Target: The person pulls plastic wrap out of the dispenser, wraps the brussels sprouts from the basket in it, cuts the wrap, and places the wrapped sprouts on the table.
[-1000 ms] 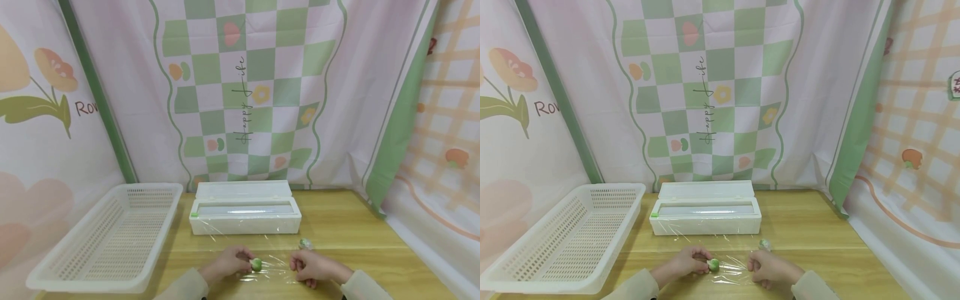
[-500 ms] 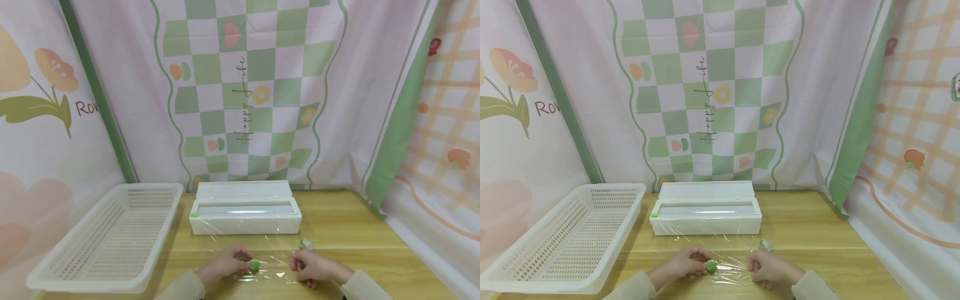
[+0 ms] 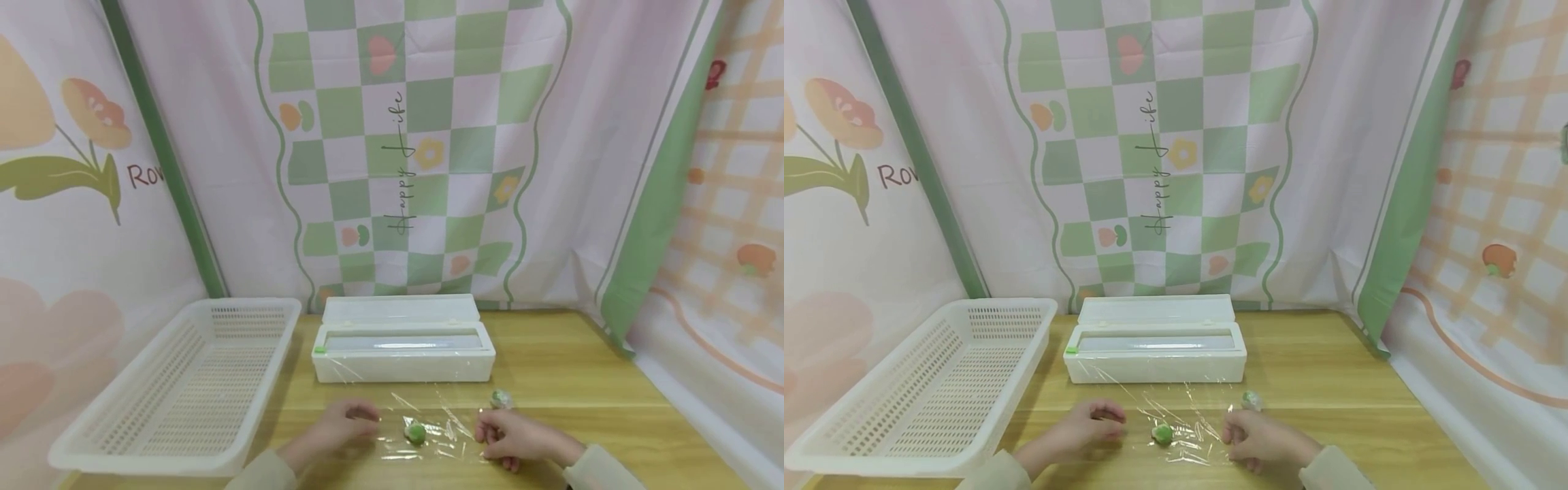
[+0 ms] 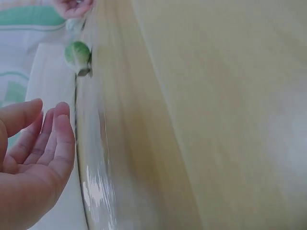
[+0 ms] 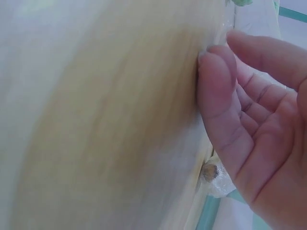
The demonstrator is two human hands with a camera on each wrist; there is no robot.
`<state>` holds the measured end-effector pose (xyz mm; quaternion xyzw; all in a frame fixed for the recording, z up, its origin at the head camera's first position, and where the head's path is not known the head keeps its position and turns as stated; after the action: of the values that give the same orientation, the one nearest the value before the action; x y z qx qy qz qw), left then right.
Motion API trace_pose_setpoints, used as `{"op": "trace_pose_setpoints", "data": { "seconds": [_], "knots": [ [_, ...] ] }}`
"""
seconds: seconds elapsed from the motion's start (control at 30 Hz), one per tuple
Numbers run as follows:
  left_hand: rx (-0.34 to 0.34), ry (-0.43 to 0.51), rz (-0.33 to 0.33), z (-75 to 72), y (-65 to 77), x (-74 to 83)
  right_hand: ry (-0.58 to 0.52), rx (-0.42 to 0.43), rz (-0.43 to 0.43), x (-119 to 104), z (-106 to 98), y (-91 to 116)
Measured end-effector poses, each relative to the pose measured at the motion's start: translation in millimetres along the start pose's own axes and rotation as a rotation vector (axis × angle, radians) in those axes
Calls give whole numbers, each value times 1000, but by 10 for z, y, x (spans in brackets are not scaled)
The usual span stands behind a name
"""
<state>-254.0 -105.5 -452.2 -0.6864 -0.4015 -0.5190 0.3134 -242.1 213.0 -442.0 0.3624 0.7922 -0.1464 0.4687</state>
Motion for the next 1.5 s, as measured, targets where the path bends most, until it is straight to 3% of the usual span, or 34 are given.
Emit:
{"op": "trace_pose_setpoints", "data": {
  "seconds": [0.2, 0.4, 0.53, 0.7, 0.93, 1.17, 1.3, 1.5],
  "knots": [
    [-11, -9, 9, -156, 123, -6, 19, -27, -40, -13, -9, 30],
    [-58, -121, 15, -287, 297, -33, 15, -86, -73, -32, -15, 54],
    [-132, -253, 63, -367, 415, -46, 17, -116, -69, -37, -26, 54],
    [-188, -450, 66, -438, 531, -34, 103, -112, -108, -28, -25, 47],
    [-196, -569, 121, -477, 584, 12, 205, -122, -176, -24, -1, 20],
    [-165, -616, 173, -511, 553, -67, 275, -72, -224, -68, 6, 29],
    [-87, -599, 199, -538, 545, -116, 272, -16, -260, -22, -20, 30],
    [19, -387, 71, -566, 567, -39, 336, 110, -377, 7, -63, 36]
  ]
}}
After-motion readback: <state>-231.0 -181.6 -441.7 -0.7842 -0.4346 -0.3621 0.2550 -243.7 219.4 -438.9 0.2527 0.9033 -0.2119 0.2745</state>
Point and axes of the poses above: each hand's wrist, its own y-axis away from the middle knuckle, its own z-axis out of the palm, x = y × z, the point moved 2 cm from there along -y, towards the middle knuckle, and after that the axes turned 3 degrees about -x, right-handed, at the moved point
